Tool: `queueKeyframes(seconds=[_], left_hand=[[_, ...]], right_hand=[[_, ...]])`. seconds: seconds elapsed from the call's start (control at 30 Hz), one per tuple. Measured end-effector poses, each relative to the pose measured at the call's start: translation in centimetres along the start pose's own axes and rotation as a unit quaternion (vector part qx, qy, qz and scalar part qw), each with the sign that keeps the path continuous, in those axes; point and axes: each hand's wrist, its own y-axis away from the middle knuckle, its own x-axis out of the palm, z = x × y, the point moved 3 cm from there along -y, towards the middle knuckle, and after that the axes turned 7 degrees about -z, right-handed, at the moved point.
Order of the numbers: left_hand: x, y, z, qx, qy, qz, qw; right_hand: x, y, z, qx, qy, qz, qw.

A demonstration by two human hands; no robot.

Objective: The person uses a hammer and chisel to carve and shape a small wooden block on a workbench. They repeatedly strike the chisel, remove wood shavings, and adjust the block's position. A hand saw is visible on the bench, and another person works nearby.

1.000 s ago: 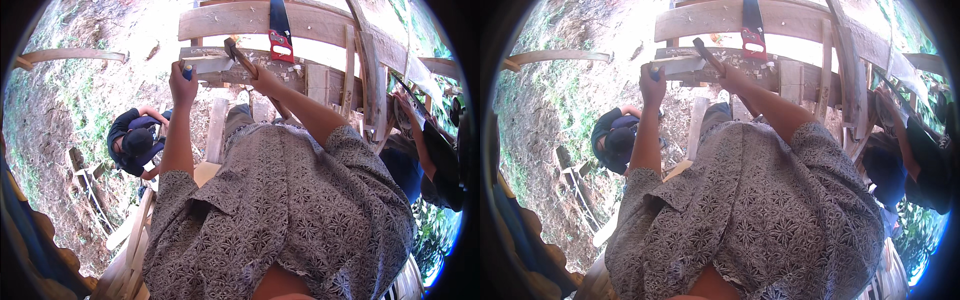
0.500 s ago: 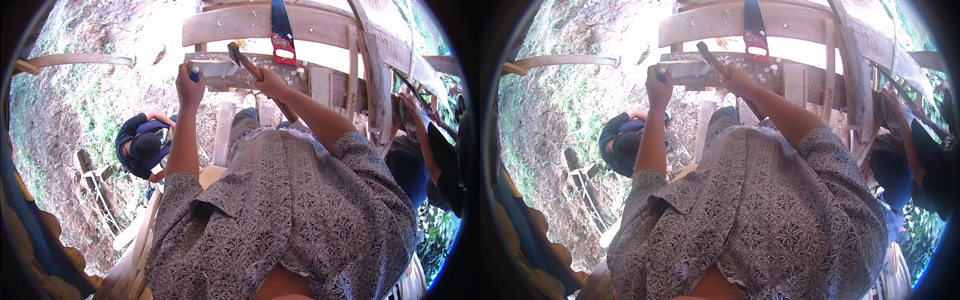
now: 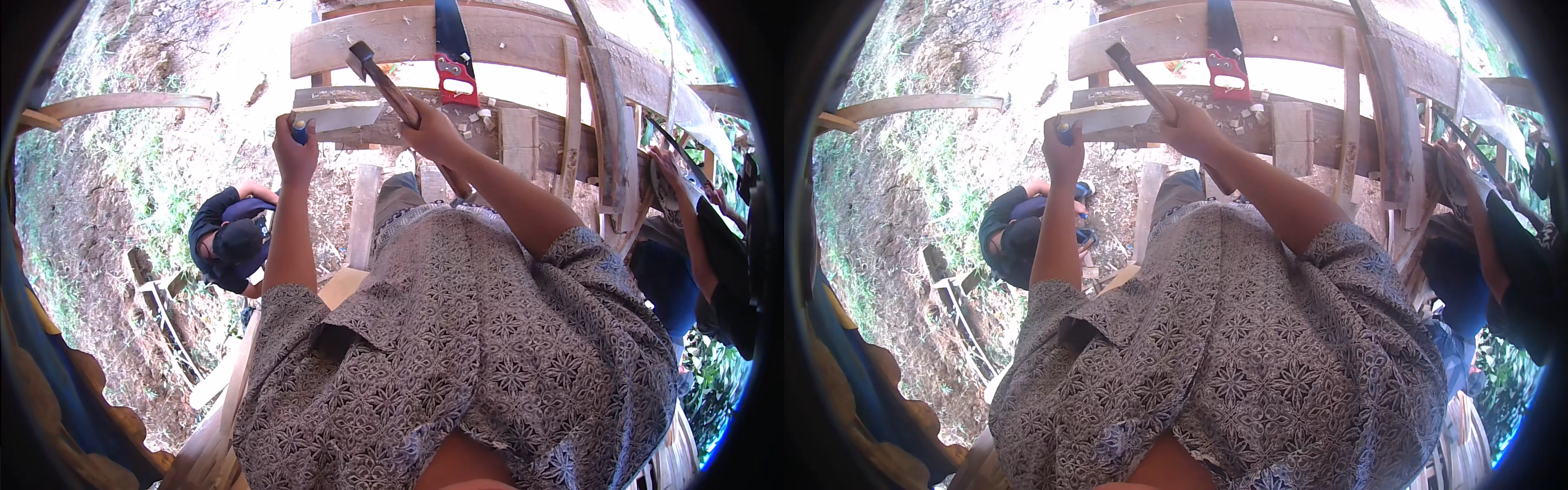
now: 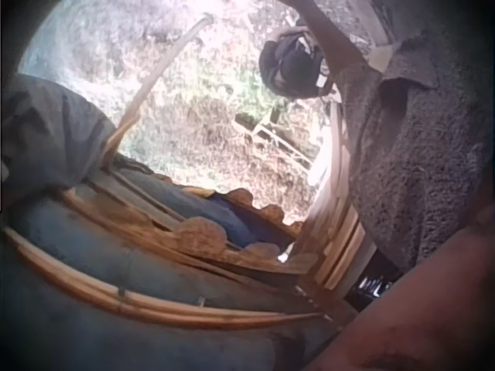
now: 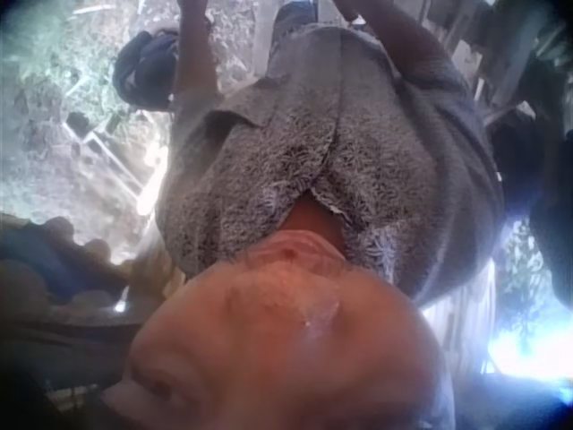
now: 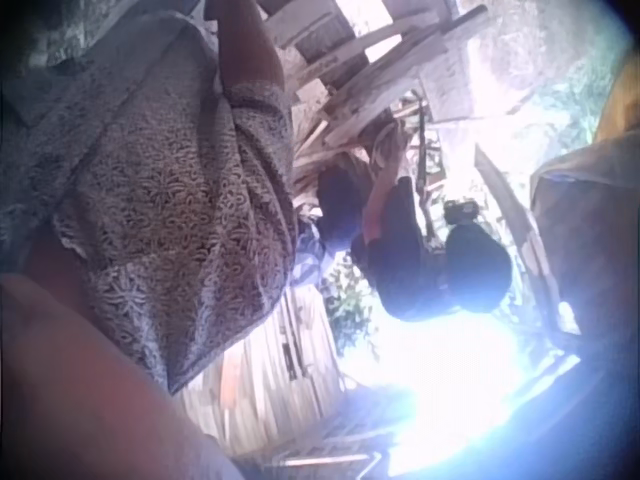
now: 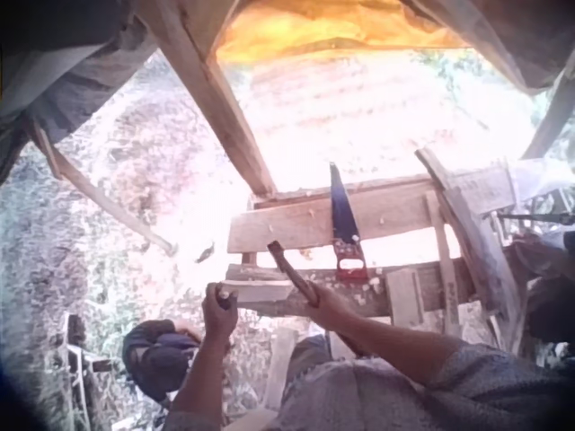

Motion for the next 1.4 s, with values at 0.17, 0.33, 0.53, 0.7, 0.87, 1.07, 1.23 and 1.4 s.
queueKeyframes(seconds=[0.17, 0.33, 0.53, 0.7, 0.87, 1.07, 1.23, 1.4], left_hand=[[-0.2, 0.4, 0.4, 0.010, -0.011, -0.015, 1.000], [-0.2, 0.4, 0.5, 0.028, 0.001, -0.015, 1.000], [-0.4, 0.5, 1.1, 0.027, -0.003, -0.021, 0.999], [-0.3, 0.3, 1.3, 0.012, 0.000, 0.003, 1.000], [-0.7, 0.4, 0.9, 0.024, -0.015, -0.008, 1.000], [-0.5, -0.1, 0.3, 0.055, -0.001, 0.011, 0.998], [-0.6, -0.1, 0.6, -0.021, 0.003, 0.026, 0.999], [-0.4, -0.2, 0.2, 0.039, 0.006, 0.019, 0.999]], right_hand=[[0.5, 0.0, -0.2, 0.087, 0.092, 0.052, 0.991], [-0.1, -0.6, 0.7, 0.000, 0.124, 0.021, 0.992], [0.2, -0.3, 0.0, 0.042, 0.131, 0.054, 0.989], [0.1, -0.6, -0.5, 0.003, 0.159, -0.019, 0.987], [0.6, -0.6, -0.7, 0.050, 0.084, 0.028, 0.995], [1.1, -0.6, -0.3, 0.011, 0.121, 0.047, 0.991], [1.3, -0.4, -1.6, 0.064, 0.119, 0.042, 0.990], [0.9, -1.2, -2.1, 0.050, 0.140, -0.010, 0.989]])
